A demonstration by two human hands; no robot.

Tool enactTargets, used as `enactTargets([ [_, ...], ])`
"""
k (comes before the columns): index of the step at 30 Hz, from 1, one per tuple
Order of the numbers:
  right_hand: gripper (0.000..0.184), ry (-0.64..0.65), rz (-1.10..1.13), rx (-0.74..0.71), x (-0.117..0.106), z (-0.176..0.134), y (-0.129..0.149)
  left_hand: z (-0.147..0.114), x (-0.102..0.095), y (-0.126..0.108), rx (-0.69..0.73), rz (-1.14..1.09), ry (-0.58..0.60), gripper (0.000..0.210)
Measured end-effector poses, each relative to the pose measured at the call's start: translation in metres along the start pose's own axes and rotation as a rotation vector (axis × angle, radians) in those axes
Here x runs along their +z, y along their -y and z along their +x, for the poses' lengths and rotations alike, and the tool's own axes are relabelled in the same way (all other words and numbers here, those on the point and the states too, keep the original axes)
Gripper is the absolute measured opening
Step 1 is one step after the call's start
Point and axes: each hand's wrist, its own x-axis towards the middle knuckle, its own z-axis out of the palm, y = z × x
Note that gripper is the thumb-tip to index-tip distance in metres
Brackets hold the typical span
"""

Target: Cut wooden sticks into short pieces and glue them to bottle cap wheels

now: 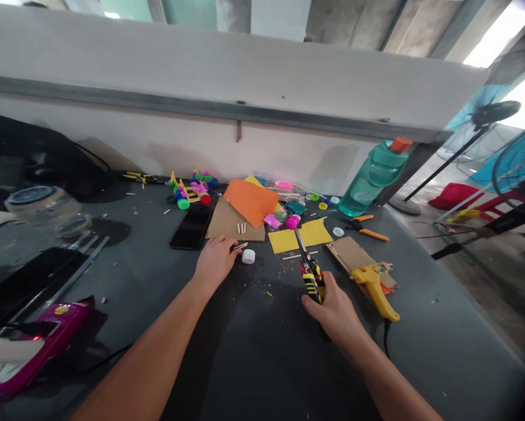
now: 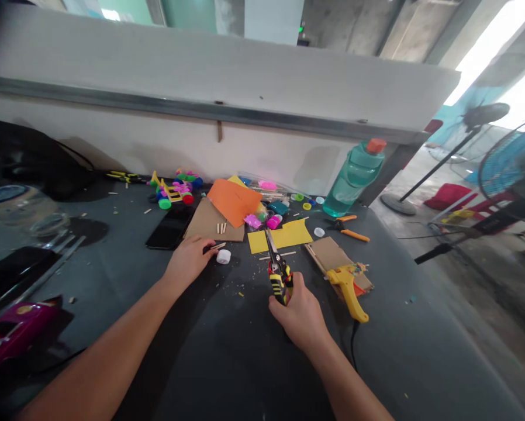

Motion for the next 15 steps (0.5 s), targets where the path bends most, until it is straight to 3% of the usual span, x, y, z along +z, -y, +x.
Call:
enactTargets([
  [8, 0.029, -0.038, -0.020, 0.002, -0.001, 0.001, 0.000, 0.004, -0.005, 0.001, 0.054, 0.070, 0.035, 0.016],
  [15, 0.049, -0.240, -0.181, 0.151, -0.005, 0.012, -0.013, 0.004, -0.015, 0.003, -0.012, 0.054, 0.172, 0.021],
])
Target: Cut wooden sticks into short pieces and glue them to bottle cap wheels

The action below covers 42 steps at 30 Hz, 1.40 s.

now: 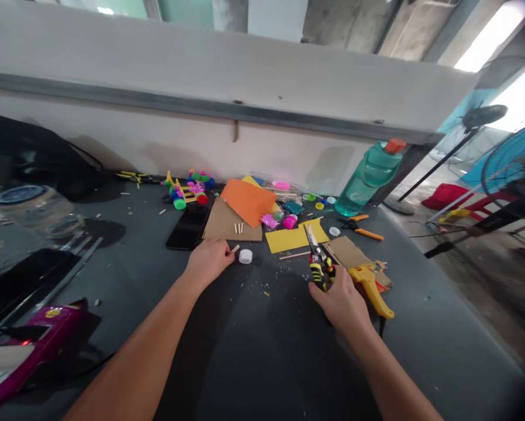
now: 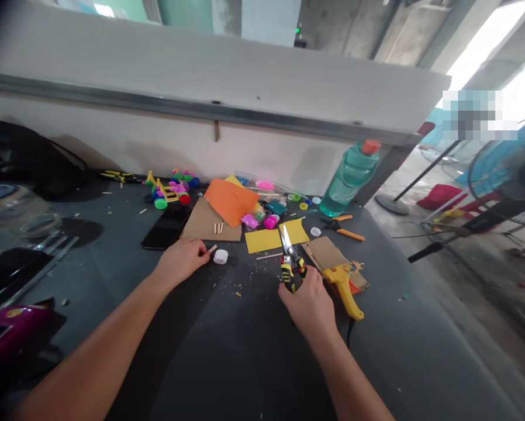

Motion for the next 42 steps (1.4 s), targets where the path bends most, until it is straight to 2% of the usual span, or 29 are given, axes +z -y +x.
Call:
enactTargets([
  [5, 0.061, -0.072, -0.120, -0.022, 0.007, 0.005, -0.001, -0.001, -0.003, -0.001, -0.010, 0.049, 0.030, 0.022],
  [12, 0.064, -0.140, -0.286, -0.024, 0.014, 0.005, 0.016, -0.005, -0.002, -0.001, 0.040, 0.078, -0.035, 0.023],
  [15, 0.066, -0.165, -0.322, -0.027, 0.017, 0.004, 0.019, -0.008, -0.004, 0.001, 0.017, 0.087, -0.144, 0.024],
  [19, 0.066, -0.169, -0.315, -0.075, 0.020, -0.001, 0.024, -0.017, -0.016, -0.011, -0.038, -0.049, -0.427, 0.024],
  [21, 0.066, -0.153, -0.294, -0.140, 0.022, -0.007, 0.029, -0.024, -0.021, -0.026, 0.035, -0.187, -0.498, 0.021],
  [22, 0.066, -0.141, -0.285, -0.173, 0.023, -0.011, 0.033, -0.029, -0.023, -0.034, 0.081, -0.253, -0.496, 0.020],
  [25, 0.067, -0.099, -0.269, -0.246, 0.026, -0.022, 0.045, -0.040, -0.019, -0.058, 0.159, -0.482, -0.409, 0.020],
  [27, 0.067, -0.074, -0.271, -0.263, 0.026, -0.026, 0.051, -0.044, -0.013, -0.071, 0.067, -0.709, -0.305, 0.021],
  [31, 0.063, -0.003, -0.262, -0.230, 0.017, -0.019, 0.055, -0.044, 0.000, -0.086, -0.166, -1.287, 0.100, 0.027],
  [33, 0.052, 0.008, -0.170, -0.275, 0.008, -0.009, 0.055, -0.042, 0.003, -0.089, -0.221, -1.450, 0.205, 0.028],
  [35, 0.037, 0.043, 0.072, -0.374, 0.002, 0.003, 0.057, -0.041, 0.004, -0.089, -0.250, -1.511, 0.214, 0.027],
  [37, 0.029, 0.190, 0.433, -0.403, 0.002, 0.013, 0.061, -0.040, 0.006, -0.088, -0.262, -1.517, 0.209, 0.027],
  [40, 0.028, 0.466, 0.903, -0.290, 0.013, 0.021, 0.071, -0.039, 0.010, -0.084, -0.270, -1.482, 0.217, 0.030],
  [42, 0.026, 0.528, 1.093, -0.215, 0.023, 0.023, 0.076, -0.037, 0.013, -0.082, -0.282, -1.471, 0.231, 0.031],
])
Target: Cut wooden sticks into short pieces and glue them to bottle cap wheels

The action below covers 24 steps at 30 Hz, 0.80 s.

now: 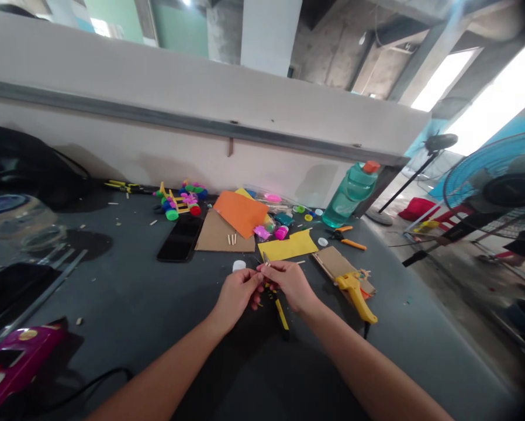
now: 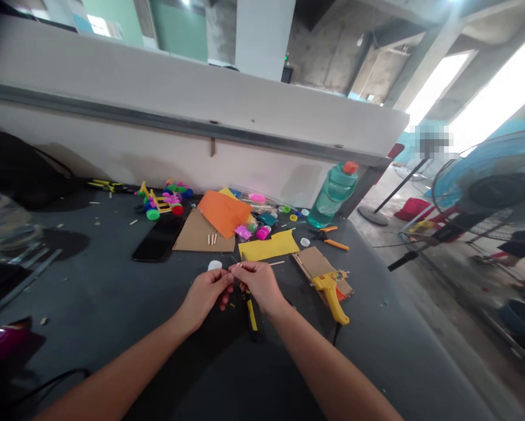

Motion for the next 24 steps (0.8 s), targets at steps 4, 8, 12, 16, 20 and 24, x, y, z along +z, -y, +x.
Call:
enactTargets([
  [4, 0.024, -0.031, 0.261, 0.044, 0.0038, 0.0069, -0.0073, 0.0031, -0.0025, 0.0008, -0.048, -0.145, 0.002, 0.031],
  [8, 0.026, -0.031, 0.413, 0.102, -0.0022, 0.0071, -0.0052, 0.0029, -0.0007, -0.0025, -0.093, -0.298, 0.046, 0.026],
  [12, 0.026, -0.034, 0.426, 0.089, -0.0035, 0.0044, -0.0048, 0.0024, 0.0007, -0.0032, -0.085, -0.287, 0.080, 0.021],
  [16, 0.024, -0.013, 0.386, 0.060, -0.0006, 0.0026, -0.0064, 0.0020, 0.0001, -0.0015, -0.045, -0.249, 0.041, 0.022],
  [20, 0.020, -0.034, 0.254, -0.008, -0.0002, 0.0025, -0.0064, 0.0002, -0.0008, -0.0031, -0.050, -0.196, 0.030, 0.022],
  [24, 0.018, -0.101, 0.055, -0.074, -0.0009, 0.0013, -0.0043, -0.0011, -0.0013, -0.0070, -0.059, -0.123, 0.024, 0.021],
])
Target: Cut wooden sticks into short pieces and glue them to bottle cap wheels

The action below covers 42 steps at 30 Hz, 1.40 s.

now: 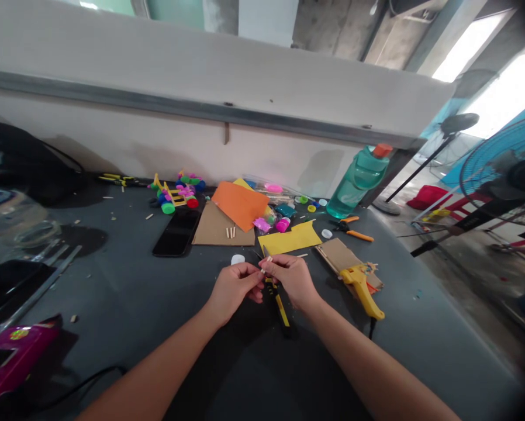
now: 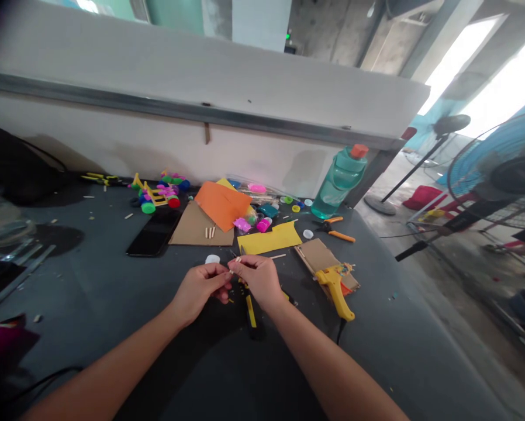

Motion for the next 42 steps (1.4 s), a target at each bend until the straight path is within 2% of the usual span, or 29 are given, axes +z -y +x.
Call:
enactTargets([
  [2, 0.018, 0.005, -0.042, -0.016, -0.001, -0.001, 0.001, 0.000, -0.001, -0.002, -0.001, 0.025, 0.002, 0.021],
  [8, 0.025, 0.140, -0.009, -0.042, -0.008, 0.002, 0.002, 0.002, -0.007, -0.004, -0.049, 0.011, 0.042, 0.023],
  [13, 0.018, 0.126, 0.009, -0.016, -0.014, 0.005, -0.002, 0.002, -0.009, -0.005, -0.080, -0.017, 0.105, 0.022],
  [21, 0.017, 0.087, -0.009, -0.040, -0.016, 0.008, -0.006, 0.002, -0.009, -0.004, -0.083, -0.057, 0.097, 0.020],
  [24, 0.015, 0.063, 0.094, -0.026, -0.015, 0.008, -0.007, 0.000, -0.007, -0.005, -0.052, -0.071, 0.071, 0.020],
  [28, 0.015, 0.069, 0.332, 0.066, -0.011, 0.006, -0.008, -0.003, -0.006, -0.007, 0.036, -0.093, 0.112, 0.017],
  [31, 0.015, 0.083, 0.429, 0.098, -0.009, 0.004, -0.007, -0.004, -0.007, -0.007, 0.075, -0.087, 0.123, 0.015],
  [37, 0.015, 0.015, 0.439, 0.090, -0.003, 0.001, -0.005, -0.006, -0.006, -0.009, 0.137, 0.019, 0.098, 0.015],
  [42, 0.016, -0.058, 0.419, 0.080, 0.002, -0.002, -0.002, -0.010, -0.005, -0.014, 0.254, 0.332, 0.024, 0.013],
])
